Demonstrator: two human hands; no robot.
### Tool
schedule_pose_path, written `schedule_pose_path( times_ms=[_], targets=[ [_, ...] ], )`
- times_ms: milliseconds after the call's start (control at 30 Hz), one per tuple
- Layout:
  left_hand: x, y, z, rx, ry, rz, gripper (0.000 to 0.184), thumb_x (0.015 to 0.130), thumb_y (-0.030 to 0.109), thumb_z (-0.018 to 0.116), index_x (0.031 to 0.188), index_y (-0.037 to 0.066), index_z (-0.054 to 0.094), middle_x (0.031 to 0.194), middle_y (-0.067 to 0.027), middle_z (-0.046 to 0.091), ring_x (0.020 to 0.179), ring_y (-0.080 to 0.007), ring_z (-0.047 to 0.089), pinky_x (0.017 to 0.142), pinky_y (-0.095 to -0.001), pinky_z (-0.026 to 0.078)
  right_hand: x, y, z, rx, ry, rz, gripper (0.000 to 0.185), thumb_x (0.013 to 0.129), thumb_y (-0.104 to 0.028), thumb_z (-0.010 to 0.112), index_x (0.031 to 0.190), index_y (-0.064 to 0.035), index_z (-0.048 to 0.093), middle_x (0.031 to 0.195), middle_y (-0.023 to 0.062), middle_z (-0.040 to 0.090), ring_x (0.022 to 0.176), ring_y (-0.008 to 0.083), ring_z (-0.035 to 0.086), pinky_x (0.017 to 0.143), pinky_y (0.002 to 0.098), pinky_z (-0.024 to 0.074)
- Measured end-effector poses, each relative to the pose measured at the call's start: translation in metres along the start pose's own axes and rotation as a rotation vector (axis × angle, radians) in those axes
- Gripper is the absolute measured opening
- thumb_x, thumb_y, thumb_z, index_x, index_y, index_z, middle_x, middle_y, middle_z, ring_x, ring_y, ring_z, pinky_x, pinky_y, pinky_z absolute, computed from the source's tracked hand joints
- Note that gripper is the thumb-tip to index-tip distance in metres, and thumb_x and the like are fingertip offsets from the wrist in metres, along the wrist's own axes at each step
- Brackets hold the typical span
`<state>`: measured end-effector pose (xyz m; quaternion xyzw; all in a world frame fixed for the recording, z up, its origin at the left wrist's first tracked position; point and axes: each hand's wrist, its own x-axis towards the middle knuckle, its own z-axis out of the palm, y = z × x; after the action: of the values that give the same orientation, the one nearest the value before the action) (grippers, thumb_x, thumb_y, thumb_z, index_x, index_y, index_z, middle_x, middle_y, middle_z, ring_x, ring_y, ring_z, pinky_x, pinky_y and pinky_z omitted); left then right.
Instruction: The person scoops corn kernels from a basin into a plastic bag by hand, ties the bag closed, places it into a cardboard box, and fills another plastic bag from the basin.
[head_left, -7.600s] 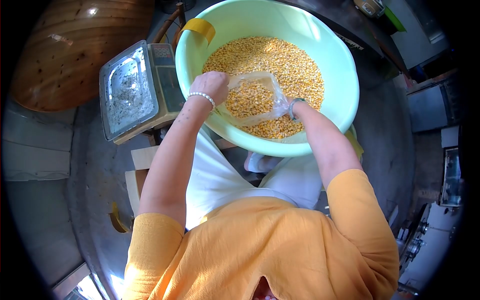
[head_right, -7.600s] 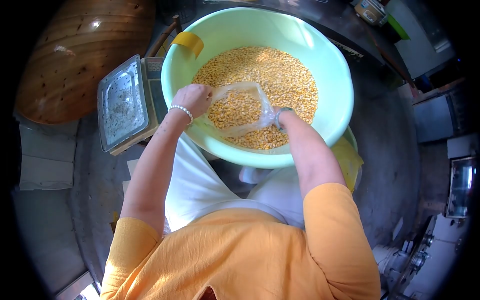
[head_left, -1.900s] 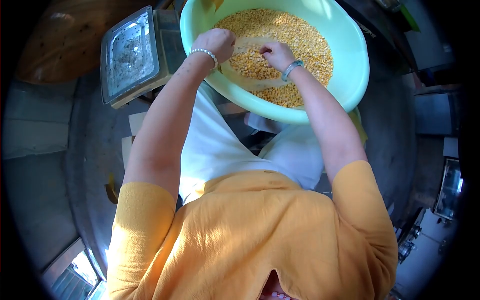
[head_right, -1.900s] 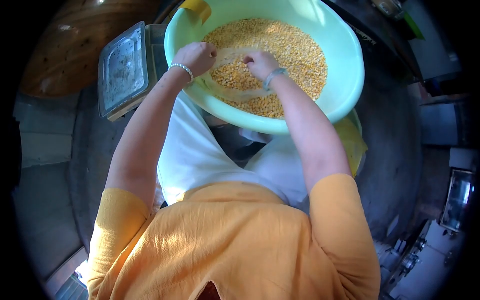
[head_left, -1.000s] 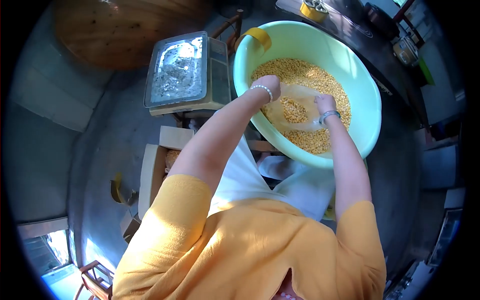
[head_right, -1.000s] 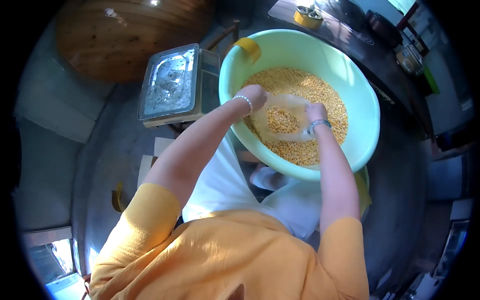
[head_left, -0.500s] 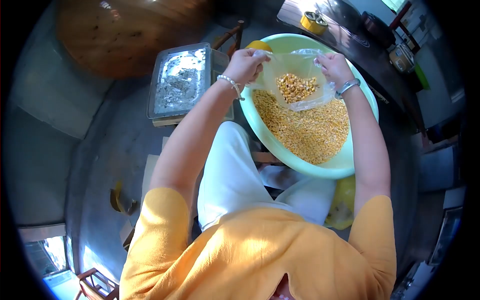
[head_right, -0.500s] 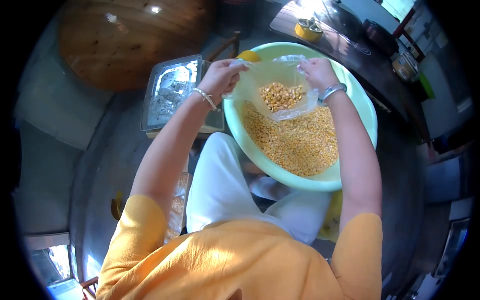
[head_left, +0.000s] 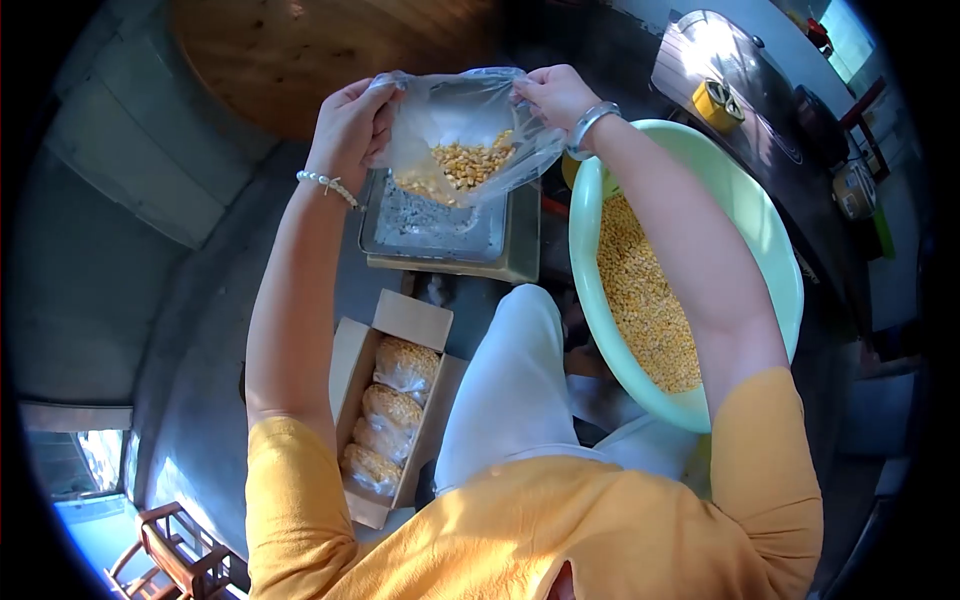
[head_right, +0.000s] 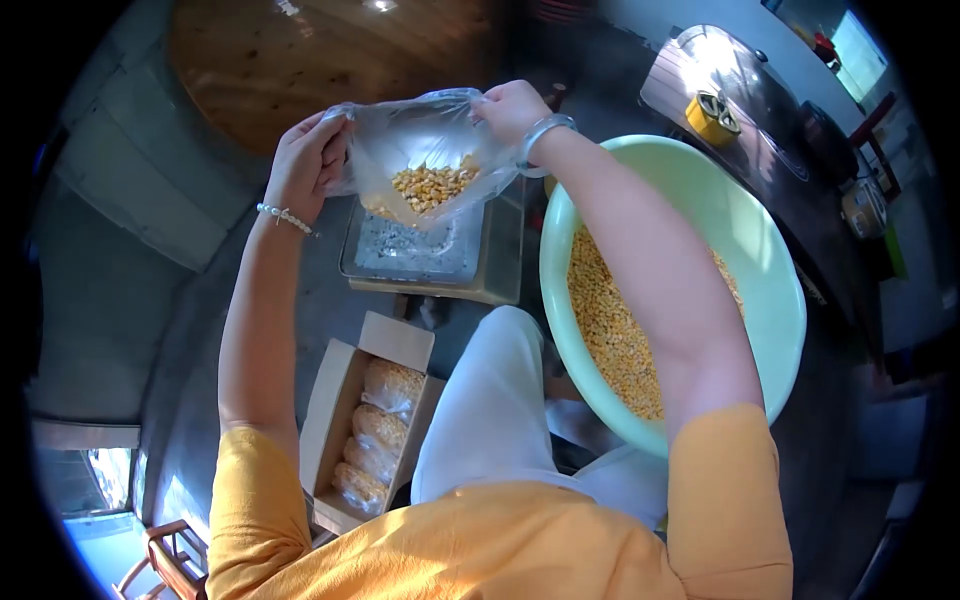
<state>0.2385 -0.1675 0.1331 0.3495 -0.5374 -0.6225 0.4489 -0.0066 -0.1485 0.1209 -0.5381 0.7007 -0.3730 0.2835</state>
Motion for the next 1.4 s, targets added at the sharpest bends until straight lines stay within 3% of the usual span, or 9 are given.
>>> schedule_pose_path(
  times_ms=[533, 633, 733, 833, 933, 1067, 1167, 1300, 1400],
  targets=[
    [0.0, -0.111, -0.051, 0.108, 0.302, -0.235, 0.017, 0.084, 0.021, 0.057, 0.083, 0.004, 0.058, 0.054, 0.0028, 0.046, 0.041, -0.0045, 0.039, 0.038, -0.0199, 0.03, 0.096, 0.036, 0.106, -0.186, -0.081, -0.172, 0.023, 0.075, -0.015, 0.058, 0.096, -0.0062, 0.064, 0.095, 0.0159, 0.062, 0.09, 0.0287, 0.058, 0.082, 0.0346, 0.0445],
    [-0.002, -0.105, -0.053, 0.388, 0.408, -0.069, 0.024, 0.079, 0.019, 0.062, 0.097, 0.003, 0.058, 0.068, -0.0023, 0.056, 0.053, -0.0098, 0.052, 0.045, -0.0224, 0.04, 0.082, 0.034, 0.097, -0.243, 0.116, -0.458, 0.027, 0.076, -0.013, 0.057, 0.102, -0.0065, 0.061, 0.097, 0.013, 0.062, 0.092, 0.0258, 0.058, 0.082, 0.033, 0.0448],
    [-0.011, -0.089, -0.049, 1.033, 0.515, 0.477, 0.039, 0.075, 0.021, 0.066, 0.108, 0.004, 0.054, 0.09, -0.0082, 0.061, 0.083, -0.019, 0.059, 0.068, -0.03, 0.047, 0.059, 0.024, 0.09, -0.282, 0.195, -0.82, 0.024, 0.076, -0.012, 0.057, 0.099, -0.0079, 0.061, 0.094, 0.0111, 0.062, 0.093, 0.0249, 0.057, 0.084, 0.0351, 0.043],
    [-0.011, -0.074, -0.034, 1.293, 0.111, 0.777, 0.046, 0.071, 0.019, 0.071, 0.113, 0.009, 0.054, 0.111, -0.0102, 0.057, 0.112, -0.0218, 0.049, 0.096, -0.0416, 0.033, 0.026, 0.033, 0.099, -0.523, -0.055, -0.937, 0.018, 0.074, -0.012, 0.056, 0.091, -0.0101, 0.061, 0.088, 0.0087, 0.062, 0.092, 0.025, 0.057, 0.088, 0.0402, 0.0381],
    [-0.006, -0.085, -0.02, 1.551, -0.271, 0.674, 0.05, 0.07, 0.026, 0.072, 0.114, 0.011, 0.053, 0.107, -0.0107, 0.059, 0.115, -0.025, 0.046, 0.105, -0.0485, 0.015, 0.019, 0.044, 0.106, -0.98, -0.413, -0.739, 0.013, 0.076, -0.014, 0.053, 0.087, -0.0122, 0.06, 0.083, 0.0048, 0.062, 0.09, 0.0236, 0.057, 0.094, 0.0482, 0.028],
    [-0.002, -0.084, -0.016, 1.934, -0.599, -0.08, 0.038, 0.071, 0.027, 0.07, 0.104, 0.011, 0.059, 0.093, -0.0103, 0.063, 0.112, -0.022, 0.047, 0.107, -0.0503, 0.008, 0.034, 0.05, 0.083, -1.163, -0.471, -0.493, 0.025, 0.078, -0.017, 0.052, 0.102, -0.0127, 0.058, 0.093, 0.0074, 0.062, 0.097, 0.0237, 0.055, 0.096, 0.0488, 0.0237],
    [-0.014, -0.078, -0.014, 1.922, -0.602, -0.091, 0.032, 0.07, 0.025, 0.069, 0.098, 0.011, 0.06, 0.093, -0.0094, 0.062, 0.11, -0.0212, 0.048, 0.106, -0.0509, 0.01, 0.027, 0.041, 0.068, -1.127, -0.363, -0.496, 0.036, 0.078, -0.017, 0.053, 0.114, -0.013, 0.055, 0.103, 0.0092, 0.059, 0.102, 0.023, 0.052, 0.096, 0.0459, 0.0254],
    [-0.053, -0.09, -0.006, 1.665, -0.294, 0.523, 0.033, 0.067, 0.02, 0.069, 0.097, 0.012, 0.06, 0.105, -0.006, 0.057, 0.108, -0.0211, 0.049, 0.103, -0.0514, 0.017, -0.026, 0.038, 0.054, -0.79, -0.174, -0.779, 0.024, 0.077, -0.009, 0.05, 0.099, -0.0095, 0.06, 0.093, 0.0092, 0.061, 0.092, 0.0238, 0.055, 0.087, 0.0387, 0.0353],
    [-0.1, -0.106, 0.024, 1.383, -0.263, 0.636, 0.035, 0.064, 0.019, 0.07, 0.096, 0.013, 0.059, 0.105, -0.0043, 0.056, 0.105, -0.0199, 0.05, 0.098, -0.0512, 0.024, -0.082, 0.054, 0.038, -0.559, -0.143, -0.883, 0.022, 0.076, -0.013, 0.054, 0.096, -0.0066, 0.059, 0.087, 0.0091, 0.06, 0.084, 0.0254, 0.057, 0.077, 0.0366, 0.0415]
  ],
)
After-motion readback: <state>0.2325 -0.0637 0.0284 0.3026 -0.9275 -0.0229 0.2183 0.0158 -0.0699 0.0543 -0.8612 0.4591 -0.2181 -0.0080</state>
